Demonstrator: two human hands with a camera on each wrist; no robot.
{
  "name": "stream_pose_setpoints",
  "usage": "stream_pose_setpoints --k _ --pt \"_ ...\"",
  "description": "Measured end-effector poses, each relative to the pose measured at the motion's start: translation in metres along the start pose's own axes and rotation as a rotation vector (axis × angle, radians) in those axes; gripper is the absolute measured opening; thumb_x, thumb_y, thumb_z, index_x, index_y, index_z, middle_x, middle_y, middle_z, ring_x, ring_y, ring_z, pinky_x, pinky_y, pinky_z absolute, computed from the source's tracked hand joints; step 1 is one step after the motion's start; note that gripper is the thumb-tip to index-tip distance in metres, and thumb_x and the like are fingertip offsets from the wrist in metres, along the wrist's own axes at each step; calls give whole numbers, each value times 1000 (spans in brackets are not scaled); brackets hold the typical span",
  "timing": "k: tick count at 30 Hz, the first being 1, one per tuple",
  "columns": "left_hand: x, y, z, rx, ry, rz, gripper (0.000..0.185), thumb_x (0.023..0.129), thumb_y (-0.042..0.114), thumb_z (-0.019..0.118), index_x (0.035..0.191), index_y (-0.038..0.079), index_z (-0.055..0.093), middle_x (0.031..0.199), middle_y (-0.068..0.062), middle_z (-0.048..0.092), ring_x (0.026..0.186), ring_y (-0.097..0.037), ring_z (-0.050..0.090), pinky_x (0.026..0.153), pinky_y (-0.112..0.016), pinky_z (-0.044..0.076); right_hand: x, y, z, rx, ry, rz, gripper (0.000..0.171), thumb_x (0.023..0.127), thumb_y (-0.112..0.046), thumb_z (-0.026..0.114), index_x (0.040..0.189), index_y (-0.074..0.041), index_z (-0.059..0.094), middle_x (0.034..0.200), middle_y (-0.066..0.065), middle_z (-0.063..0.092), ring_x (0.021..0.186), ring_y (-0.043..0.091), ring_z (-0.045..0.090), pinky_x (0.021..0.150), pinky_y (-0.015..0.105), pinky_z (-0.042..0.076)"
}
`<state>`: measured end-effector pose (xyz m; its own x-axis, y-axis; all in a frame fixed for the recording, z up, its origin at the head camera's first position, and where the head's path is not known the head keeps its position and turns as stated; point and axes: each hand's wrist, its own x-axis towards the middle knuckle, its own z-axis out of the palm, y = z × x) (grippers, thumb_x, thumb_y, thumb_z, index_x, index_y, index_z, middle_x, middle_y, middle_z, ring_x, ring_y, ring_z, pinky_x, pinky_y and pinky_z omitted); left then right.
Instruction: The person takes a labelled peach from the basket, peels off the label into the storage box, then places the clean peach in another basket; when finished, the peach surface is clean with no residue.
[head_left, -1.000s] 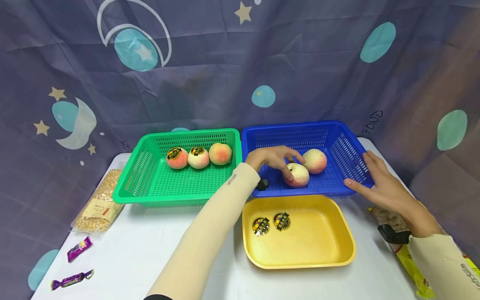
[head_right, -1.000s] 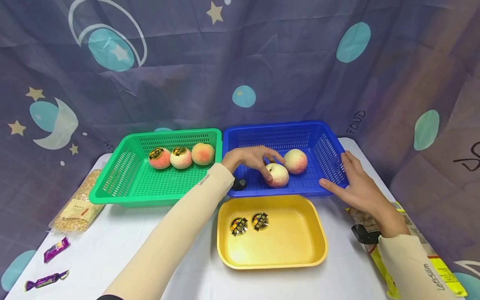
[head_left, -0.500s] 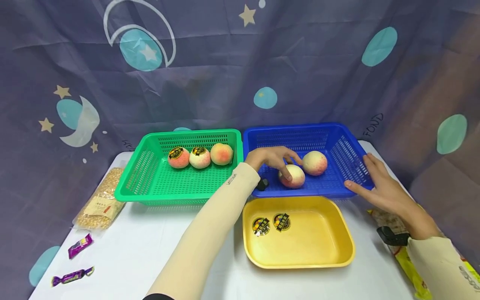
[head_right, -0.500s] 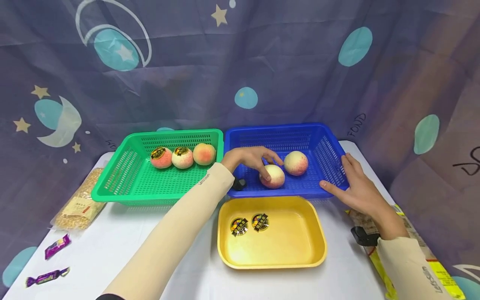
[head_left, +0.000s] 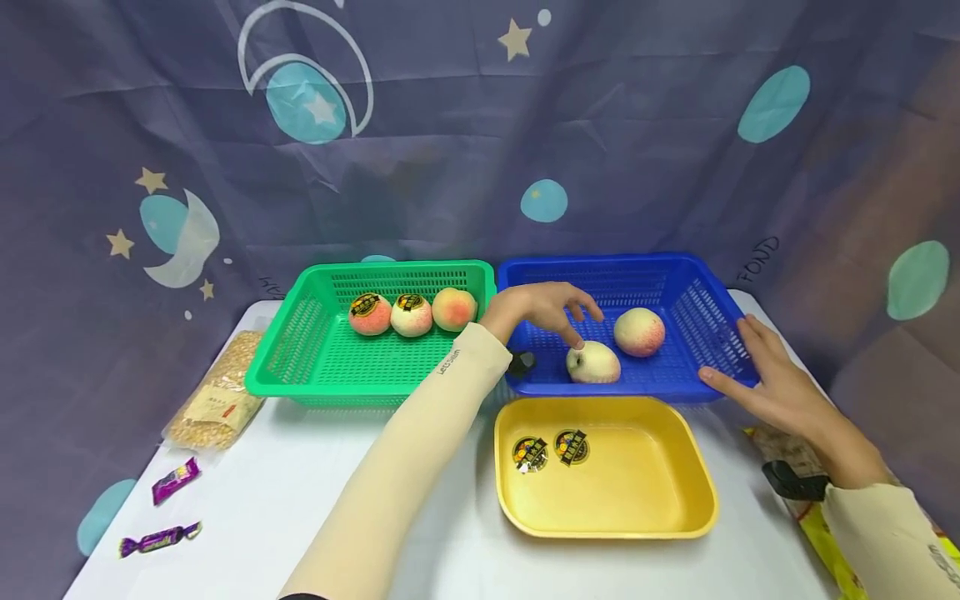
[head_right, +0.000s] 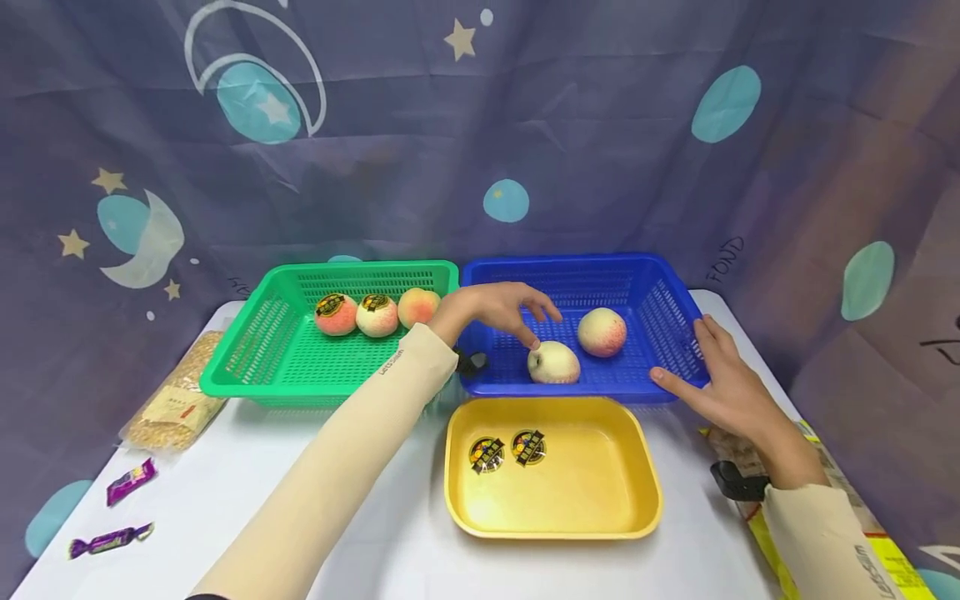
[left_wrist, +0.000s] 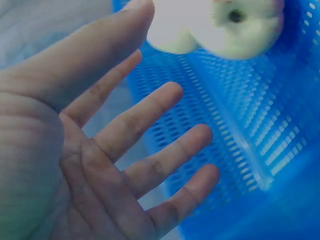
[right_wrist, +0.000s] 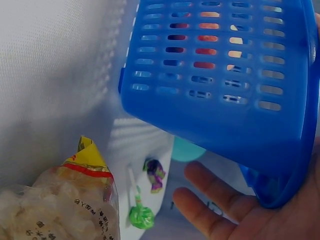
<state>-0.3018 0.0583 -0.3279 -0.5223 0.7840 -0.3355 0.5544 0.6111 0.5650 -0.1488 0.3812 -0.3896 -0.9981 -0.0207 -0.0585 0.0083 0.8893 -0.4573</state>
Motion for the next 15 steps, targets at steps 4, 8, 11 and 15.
stream_pose_setpoints --k 4,8,11,15 --pt "-25 -1 -5 28 70 65 51 94 33 75 143 30 59 145 1 58 138 -16 50 110 -34 46 0 2 1 1 5 -3 108 97 -59 56 161 -7 -15 167 26 -20 143 67 10 95 87 24" --pt "-57 -10 -6 -11 162 127 49 96 32 71 143 25 59 147 5 58 139 -15 50 114 -35 44 1 2 2 13 -1 -5 108 97 -59 55 161 -7 -16 166 26 -22 144 67 7 95 87 22" --pt "-88 -21 -3 -37 267 141 46 97 34 70 142 23 60 146 6 59 137 -17 52 115 -39 43 1 3 3 25 3 -14 108 97 -57 56 161 -6 -15 166 26 -21 145 66 3 99 87 19" --pt "-133 -40 3 -70 447 71 47 97 41 68 141 29 60 147 7 57 130 -24 55 112 -47 44 0 2 1 24 30 -37 106 98 -54 57 161 -2 -11 166 30 -16 146 65 0 104 86 11"
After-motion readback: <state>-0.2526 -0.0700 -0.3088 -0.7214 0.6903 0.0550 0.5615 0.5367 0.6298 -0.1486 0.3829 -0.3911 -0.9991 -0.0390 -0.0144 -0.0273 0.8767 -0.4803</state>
